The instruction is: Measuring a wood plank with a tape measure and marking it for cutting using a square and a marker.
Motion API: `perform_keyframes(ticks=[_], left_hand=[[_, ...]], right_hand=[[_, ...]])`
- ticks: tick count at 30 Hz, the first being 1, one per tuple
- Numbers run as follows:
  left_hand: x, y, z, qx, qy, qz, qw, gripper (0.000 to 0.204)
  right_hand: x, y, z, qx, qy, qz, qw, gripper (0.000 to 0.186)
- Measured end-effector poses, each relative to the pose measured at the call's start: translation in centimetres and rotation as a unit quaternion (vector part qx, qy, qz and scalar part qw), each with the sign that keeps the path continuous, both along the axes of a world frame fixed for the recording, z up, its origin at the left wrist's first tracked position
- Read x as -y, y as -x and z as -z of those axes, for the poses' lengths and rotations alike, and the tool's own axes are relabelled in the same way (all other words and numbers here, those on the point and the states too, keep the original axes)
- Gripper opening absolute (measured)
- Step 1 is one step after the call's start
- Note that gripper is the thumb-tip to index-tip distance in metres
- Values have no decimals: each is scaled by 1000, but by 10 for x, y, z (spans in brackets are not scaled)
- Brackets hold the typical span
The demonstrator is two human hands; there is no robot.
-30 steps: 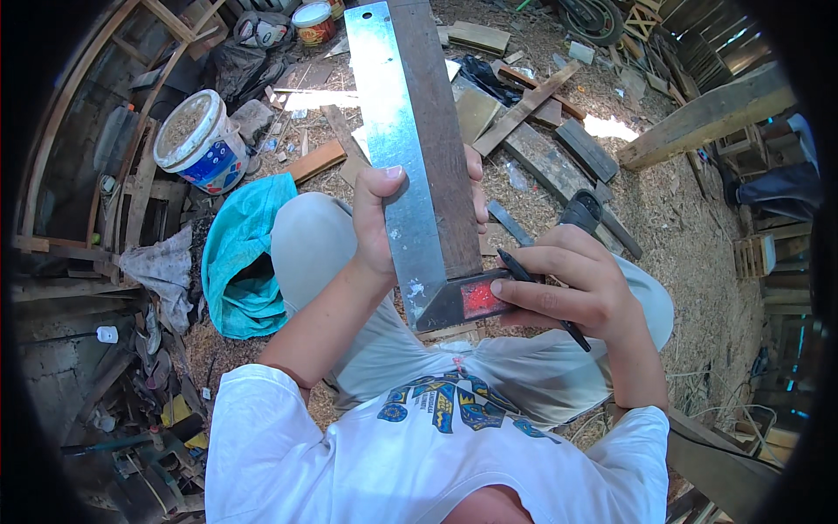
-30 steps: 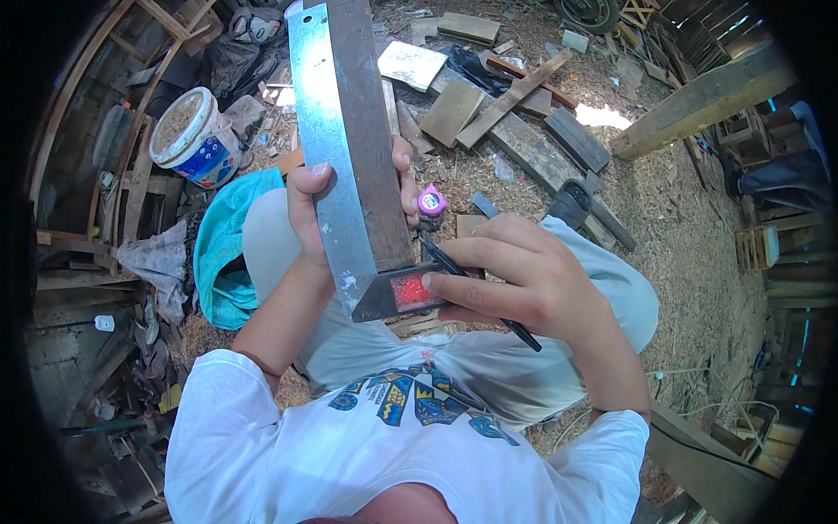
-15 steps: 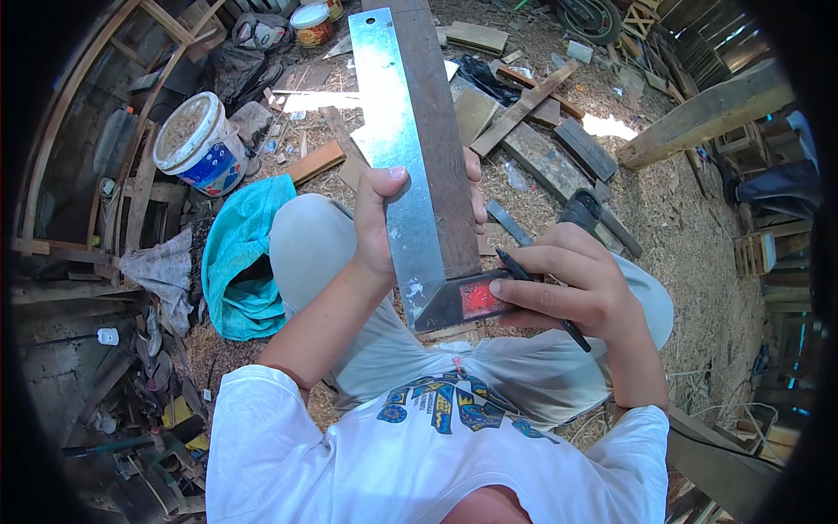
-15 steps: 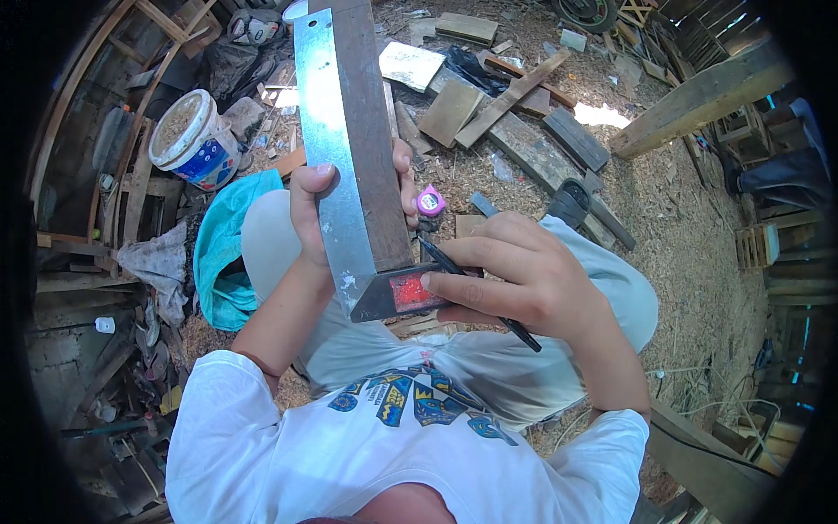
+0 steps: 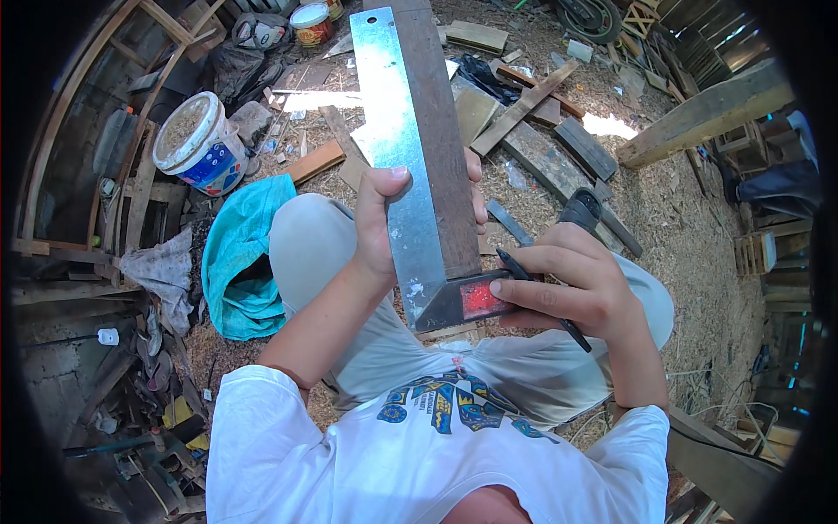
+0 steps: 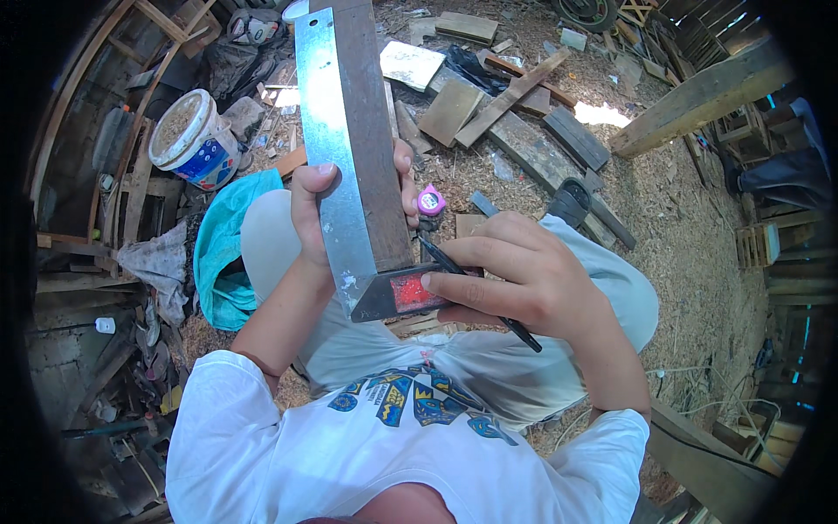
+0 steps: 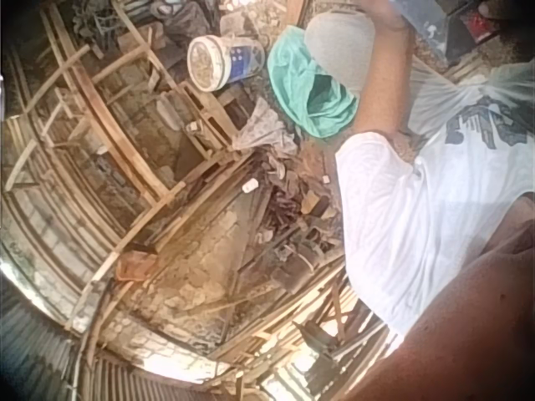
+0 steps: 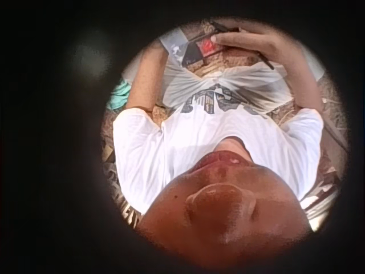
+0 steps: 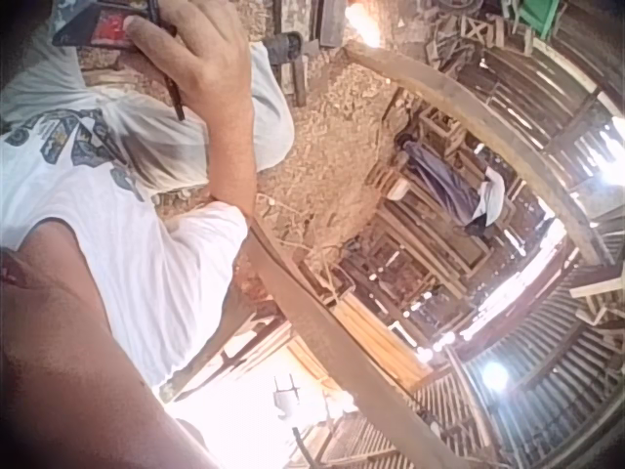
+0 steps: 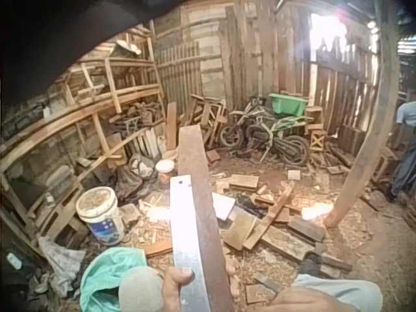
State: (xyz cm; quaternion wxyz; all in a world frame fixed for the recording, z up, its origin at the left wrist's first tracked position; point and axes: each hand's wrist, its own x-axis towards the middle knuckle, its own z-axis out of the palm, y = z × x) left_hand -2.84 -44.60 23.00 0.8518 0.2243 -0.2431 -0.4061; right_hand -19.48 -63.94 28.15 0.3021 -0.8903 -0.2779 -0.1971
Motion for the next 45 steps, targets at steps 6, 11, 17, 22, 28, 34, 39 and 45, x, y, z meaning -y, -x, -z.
perform_keyframes(ticks=[6,11,17,22,28,34,39,45], left_hand=[[0,-1,1,-6,3,10,1000,67],[-1,-1,1,2,-6,7,1000,67],[0,-2,2,10,-10,11,1000,66],[-1,-1,2,-3,-5,15,1000,66],[-1,-1,3,-9,-10,19,1000,66],[-2,-1,2,-6,-21,18,1000,66],[-2,-1,3,-11,-17,20,1000,66],[-3,-2,2,6,-37,15,999,66]], right_hand=[[-1,-3,-1,20,-4,-2,1000,49],[0,-4,2,25,-12,-9,1000,49],[-2,-3,-1,17,-12,-4,1000,49],[0,-1,-2,0,-3,-4,1000,48],[1,0,-2,-18,7,-2,1000,47],[1,1,-1,-16,9,-1,1000,48],[0,-1,-1,-11,9,-1,1000,47],[-1,-5,1,28,-5,-9,1000,48]])
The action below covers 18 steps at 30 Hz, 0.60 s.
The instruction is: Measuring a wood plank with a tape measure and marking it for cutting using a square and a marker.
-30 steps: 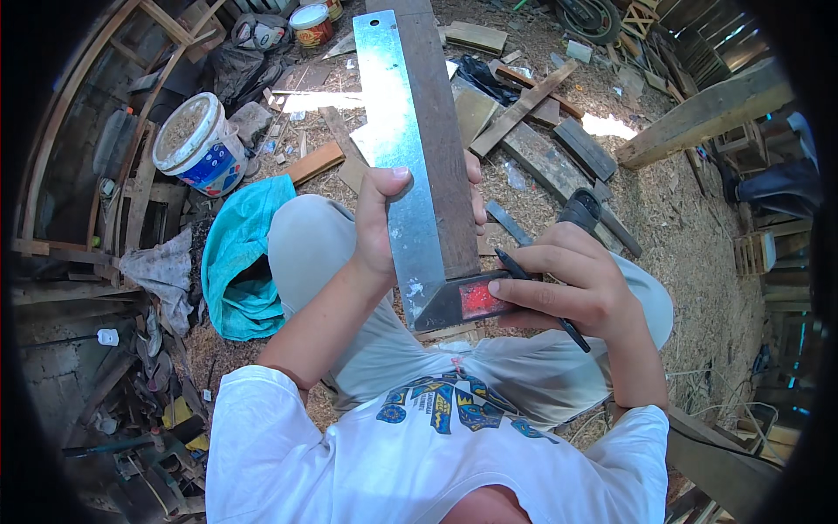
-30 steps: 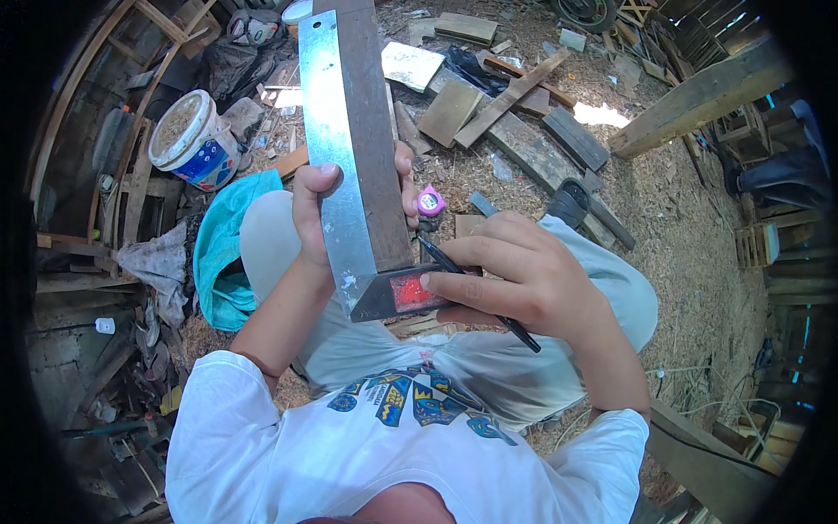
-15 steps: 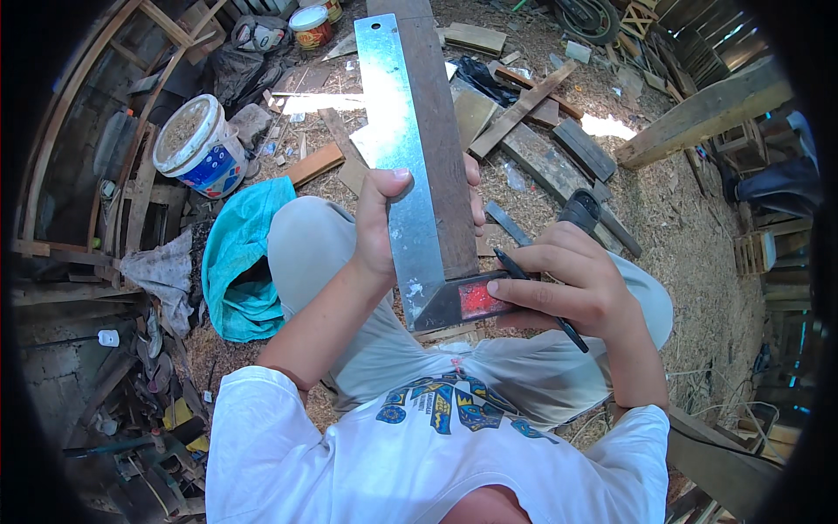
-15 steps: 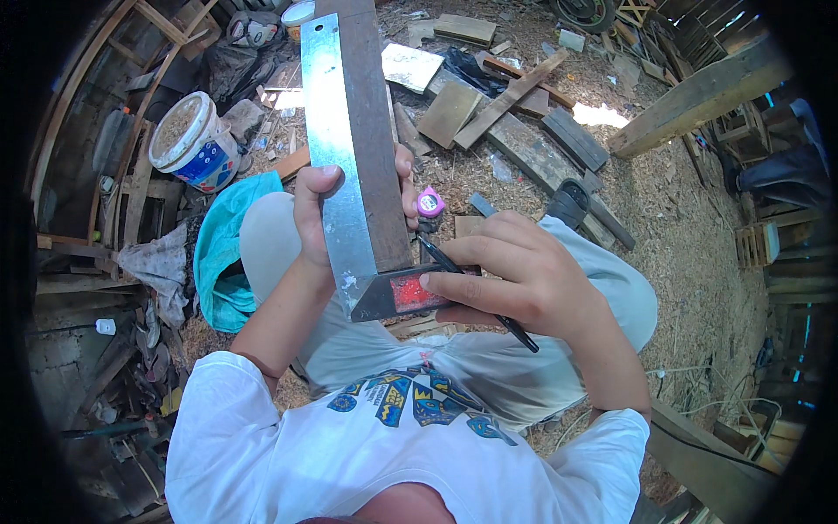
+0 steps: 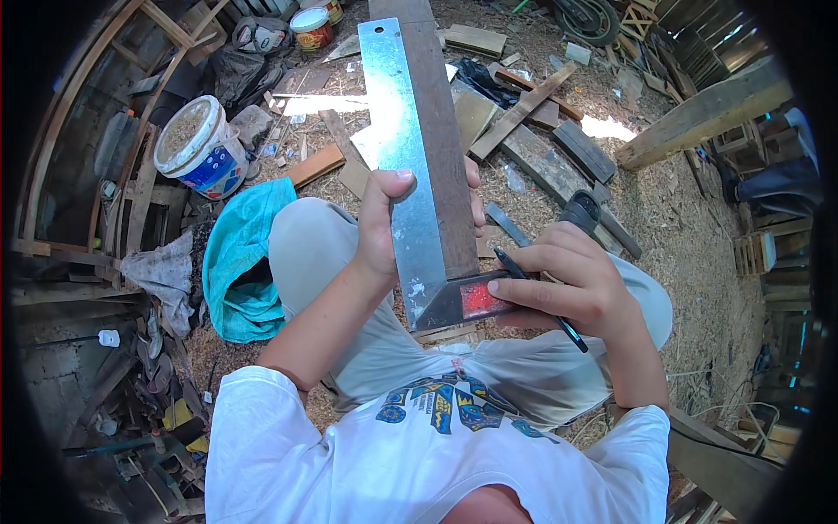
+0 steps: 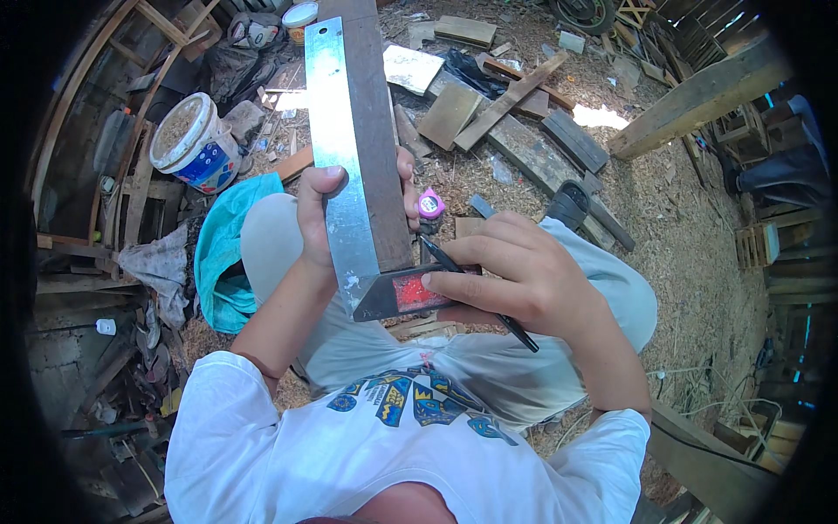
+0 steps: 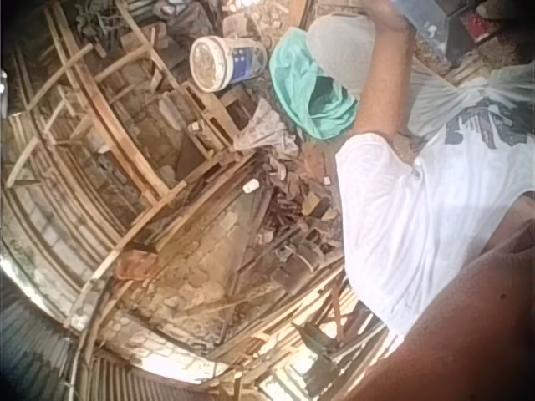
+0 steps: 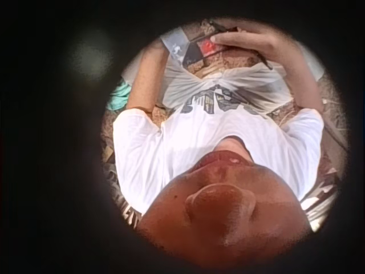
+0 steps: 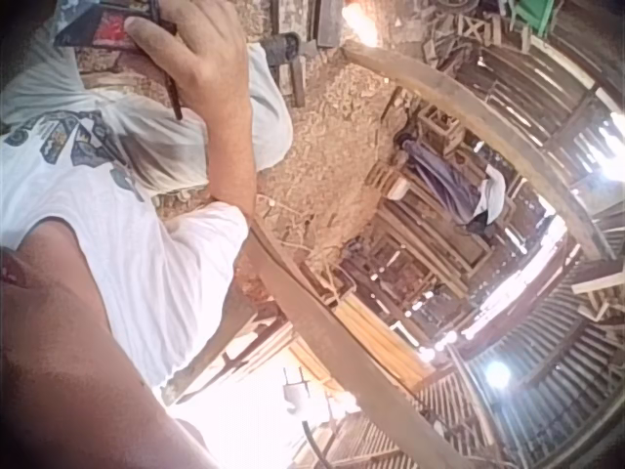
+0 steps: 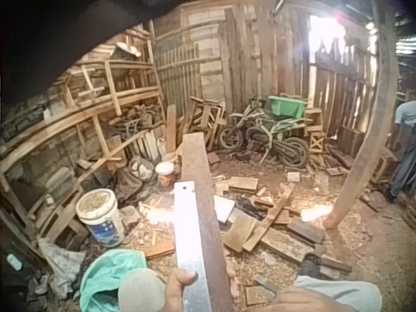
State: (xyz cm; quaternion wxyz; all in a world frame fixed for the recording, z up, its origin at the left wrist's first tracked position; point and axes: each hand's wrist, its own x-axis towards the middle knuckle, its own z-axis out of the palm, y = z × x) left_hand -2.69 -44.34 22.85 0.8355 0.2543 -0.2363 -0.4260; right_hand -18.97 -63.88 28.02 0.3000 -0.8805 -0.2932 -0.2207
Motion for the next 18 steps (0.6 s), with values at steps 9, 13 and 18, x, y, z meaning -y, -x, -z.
perform_keyframes(ticks=[9,13,18], left_hand=[[1,0,0,-7,-19,3,1000,65],[1,0,2,-3,-29,-7,1000,65],[1,1,1,20,-51,-24,998,63]], right_hand=[[1,0,1,-9,-3,2,1000,49],[1,1,1,-10,-3,3,1000,49],[5,0,1,-15,21,-2,1000,51]])
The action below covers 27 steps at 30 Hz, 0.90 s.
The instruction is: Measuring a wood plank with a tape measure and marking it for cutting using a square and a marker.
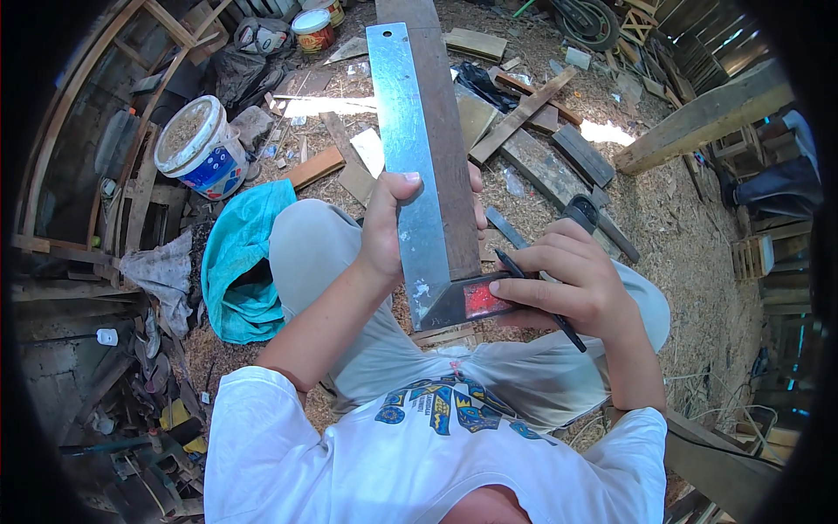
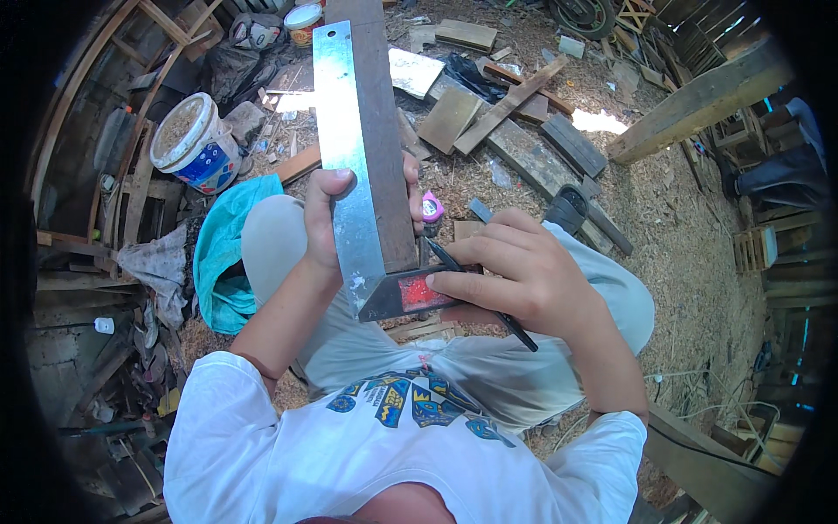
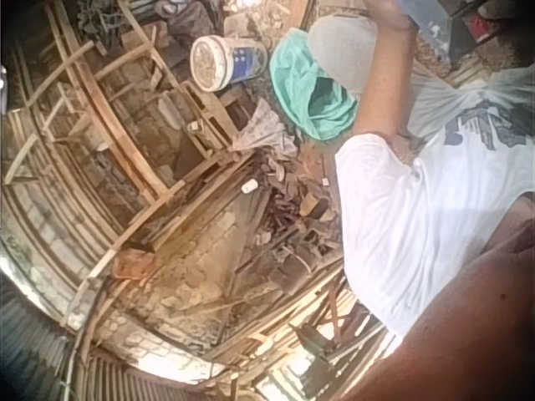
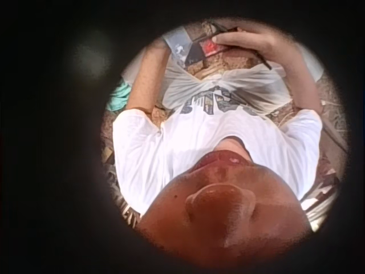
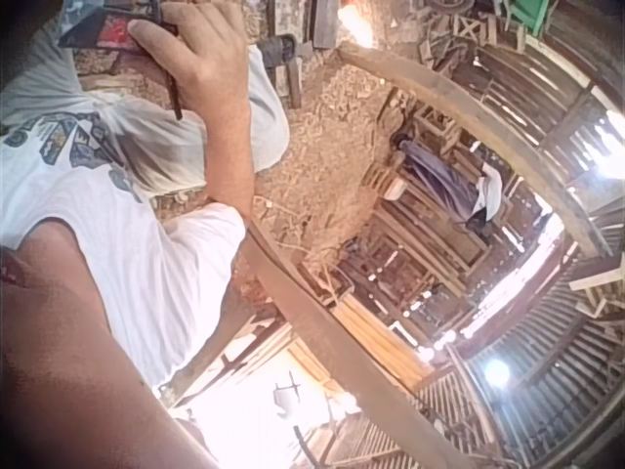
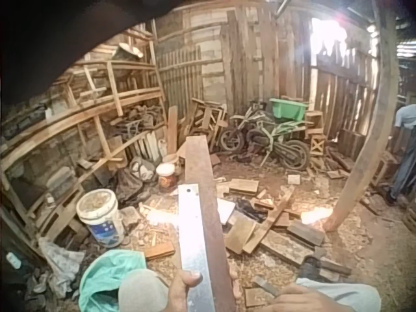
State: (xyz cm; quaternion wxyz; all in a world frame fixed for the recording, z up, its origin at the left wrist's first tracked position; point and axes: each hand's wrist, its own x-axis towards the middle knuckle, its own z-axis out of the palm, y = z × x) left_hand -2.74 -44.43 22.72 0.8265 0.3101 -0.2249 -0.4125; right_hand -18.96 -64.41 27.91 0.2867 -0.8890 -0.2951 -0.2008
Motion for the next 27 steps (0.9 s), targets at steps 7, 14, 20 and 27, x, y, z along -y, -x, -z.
perform_keyframes(ticks=[7,14,20,27], left_hand=[[3,6,0,-3,-27,-14,1000,63],[6,28,11,68,-79,17,994,64],[6,52,30,111,-132,75,982,70],[3,69,39,142,-177,110,968,75]], right_hand=[[18,2,-6,-2,-34,99,994,36],[43,-18,18,-171,-463,194,848,51],[32,-40,11,-170,-550,221,787,45],[35,-43,0,-216,-587,219,749,65]])
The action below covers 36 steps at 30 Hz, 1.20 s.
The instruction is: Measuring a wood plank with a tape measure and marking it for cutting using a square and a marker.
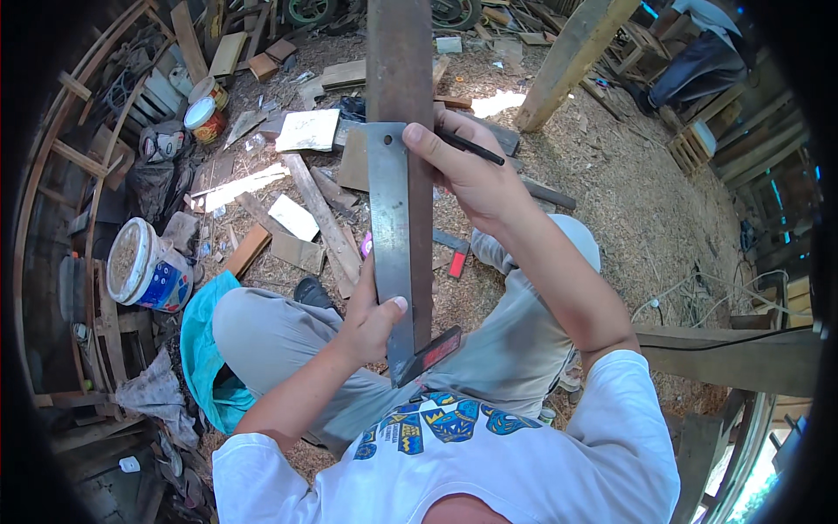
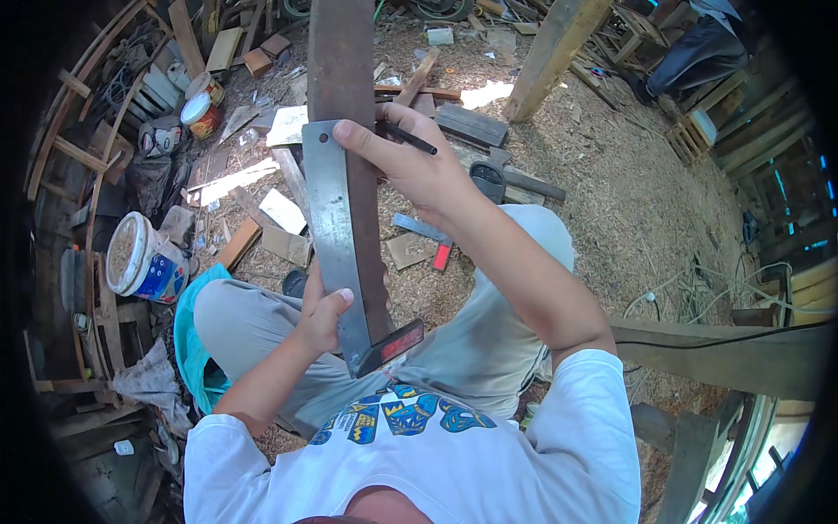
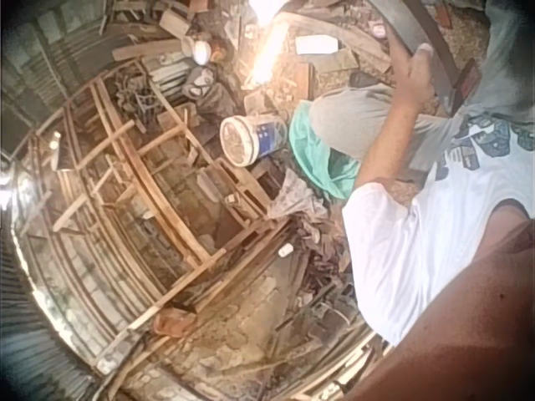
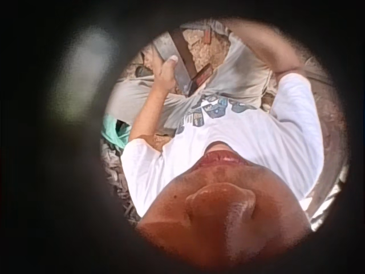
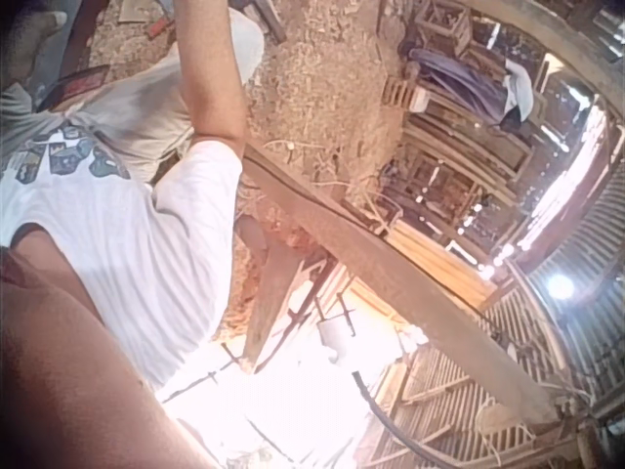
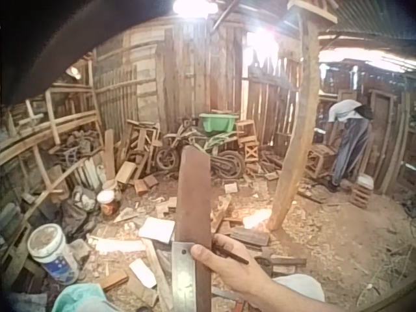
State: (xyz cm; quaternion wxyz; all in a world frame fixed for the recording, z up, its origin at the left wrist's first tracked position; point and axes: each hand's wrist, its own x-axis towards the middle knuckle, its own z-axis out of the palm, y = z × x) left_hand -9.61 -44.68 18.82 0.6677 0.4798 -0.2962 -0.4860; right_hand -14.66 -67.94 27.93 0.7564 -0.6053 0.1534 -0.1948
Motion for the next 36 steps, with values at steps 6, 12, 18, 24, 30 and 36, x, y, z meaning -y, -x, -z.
perform_keyframes(ticks=[6,12,18,24,30,36], left_hand=[[2,1,-10,62,-4,14,998,82],[2,-2,-10,119,1,11,993,77],[4,-1,-11,241,-33,-11,970,84],[1,-6,-36,355,-69,7,932,87],[-2,8,-53,490,-83,-17,867,103],[-4,24,-59,524,-123,-43,841,110]], right_hand=[[-2,3,-5,39,-9,0,999,64],[3,4,4,32,-48,-4,998,60],[16,14,19,53,-107,-51,991,49],[3,15,33,97,-228,-43,968,38],[13,11,50,234,-328,-185,896,58],[16,1,60,235,-388,-229,861,56]])
